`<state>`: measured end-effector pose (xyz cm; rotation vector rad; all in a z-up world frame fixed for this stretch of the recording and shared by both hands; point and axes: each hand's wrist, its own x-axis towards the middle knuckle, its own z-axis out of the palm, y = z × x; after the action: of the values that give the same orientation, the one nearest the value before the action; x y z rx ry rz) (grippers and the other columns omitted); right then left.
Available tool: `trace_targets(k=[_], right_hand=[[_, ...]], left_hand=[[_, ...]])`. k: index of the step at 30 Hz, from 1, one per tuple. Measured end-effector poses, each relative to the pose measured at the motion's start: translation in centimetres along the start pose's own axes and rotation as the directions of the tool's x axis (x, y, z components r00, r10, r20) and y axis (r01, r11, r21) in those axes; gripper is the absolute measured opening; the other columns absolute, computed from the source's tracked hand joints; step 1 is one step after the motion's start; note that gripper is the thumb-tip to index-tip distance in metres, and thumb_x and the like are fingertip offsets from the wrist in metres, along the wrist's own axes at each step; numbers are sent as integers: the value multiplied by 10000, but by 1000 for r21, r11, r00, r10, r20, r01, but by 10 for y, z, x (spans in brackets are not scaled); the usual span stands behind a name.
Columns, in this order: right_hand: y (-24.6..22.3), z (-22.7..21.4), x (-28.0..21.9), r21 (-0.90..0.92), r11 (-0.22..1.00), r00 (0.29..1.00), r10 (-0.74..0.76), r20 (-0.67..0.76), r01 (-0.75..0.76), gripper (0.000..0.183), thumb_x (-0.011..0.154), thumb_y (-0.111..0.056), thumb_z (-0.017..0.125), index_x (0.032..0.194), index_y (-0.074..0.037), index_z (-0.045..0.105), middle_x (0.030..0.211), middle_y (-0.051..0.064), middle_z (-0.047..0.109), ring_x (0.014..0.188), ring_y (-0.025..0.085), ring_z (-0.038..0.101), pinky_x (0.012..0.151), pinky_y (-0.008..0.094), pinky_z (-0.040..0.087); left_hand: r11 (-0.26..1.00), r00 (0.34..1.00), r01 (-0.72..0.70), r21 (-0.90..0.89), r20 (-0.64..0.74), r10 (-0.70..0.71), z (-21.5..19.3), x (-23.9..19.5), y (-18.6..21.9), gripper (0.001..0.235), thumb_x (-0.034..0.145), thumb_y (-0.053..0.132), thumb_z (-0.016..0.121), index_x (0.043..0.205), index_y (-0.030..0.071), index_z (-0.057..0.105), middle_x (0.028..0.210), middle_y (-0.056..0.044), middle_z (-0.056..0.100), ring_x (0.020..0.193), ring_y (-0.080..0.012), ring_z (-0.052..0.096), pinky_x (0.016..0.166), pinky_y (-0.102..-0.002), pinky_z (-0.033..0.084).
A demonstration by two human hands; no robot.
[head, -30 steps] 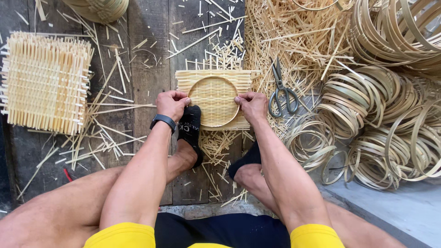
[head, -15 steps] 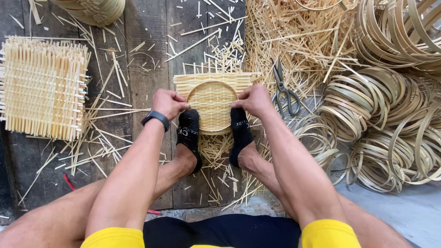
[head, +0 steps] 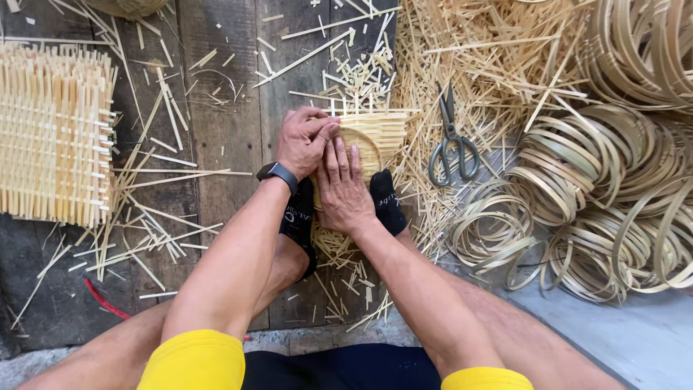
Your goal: The person sits on the floor and repeatedly assembles small round bamboo baskets. They place a woven bamboo mat over a circular wooden mold, fit a bamboo ring around the edge, and trim the excess mat with shears. Finished baskets are stacked nearby.
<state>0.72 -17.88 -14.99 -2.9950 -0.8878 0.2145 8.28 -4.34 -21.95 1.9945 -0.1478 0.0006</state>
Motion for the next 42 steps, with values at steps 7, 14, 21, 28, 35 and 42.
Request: trace_targets(k=[7,14,21,28,35,42], right_hand=[[10,-3,-5,138,989,996,-57,71,47,1126,714,-519,721,1534,133,311,1600,370,186,1523,498,127,1250,589,66],[3,16,-16,-201,968,987,-156,-27,147,777,975,-384,551,1519,132,350,1581,420,228,1520,555,165,1264,633,91],[0,11,-6,-9,996,990,-85,-110,84,745,899,-374,573,1482,72,444,1581,337,311,1506,465,268,1256,557,175],[56,-33,15,294,956,983,-56,173,3,722,776,-500,786,1314,-66,576,1466,173,469,1410,357,376,1198,504,266],[99,21,43,735,673,941,298,-159,-88,177,1016,-193,673,1146,-110,760,1087,66,767,1005,202,719,911,327,579],[116,63,37,957,188,917,374,138,-221,242,1018,-277,672,1009,-82,813,744,29,707,661,111,569,584,287,462]], left_hand=[[993,997,-49,107,64,43,-4,2,2,202,952,258,735,1124,178,804,1167,-34,750,1077,-257,605,969,-368,504],[984,997,-76,163,-3,78,5,-1,7,205,984,250,720,1147,147,790,1265,-58,727,1135,-273,640,1020,-392,503],[998,999,-14,54,49,11,-3,1,-5,214,958,282,729,1094,134,804,1228,-82,720,1141,-288,630,1010,-396,490],[1000,990,-15,-2,141,16,-10,9,1,244,991,327,675,1125,156,786,1256,-53,700,1181,-259,628,1051,-390,488],[991,980,133,13,148,-133,-3,6,3,194,1007,297,666,1080,154,776,1041,-42,760,948,-204,702,842,-342,567],[875,889,446,-188,210,-407,4,17,-7,226,908,289,758,963,71,776,871,-44,783,761,-105,699,698,-270,562]])
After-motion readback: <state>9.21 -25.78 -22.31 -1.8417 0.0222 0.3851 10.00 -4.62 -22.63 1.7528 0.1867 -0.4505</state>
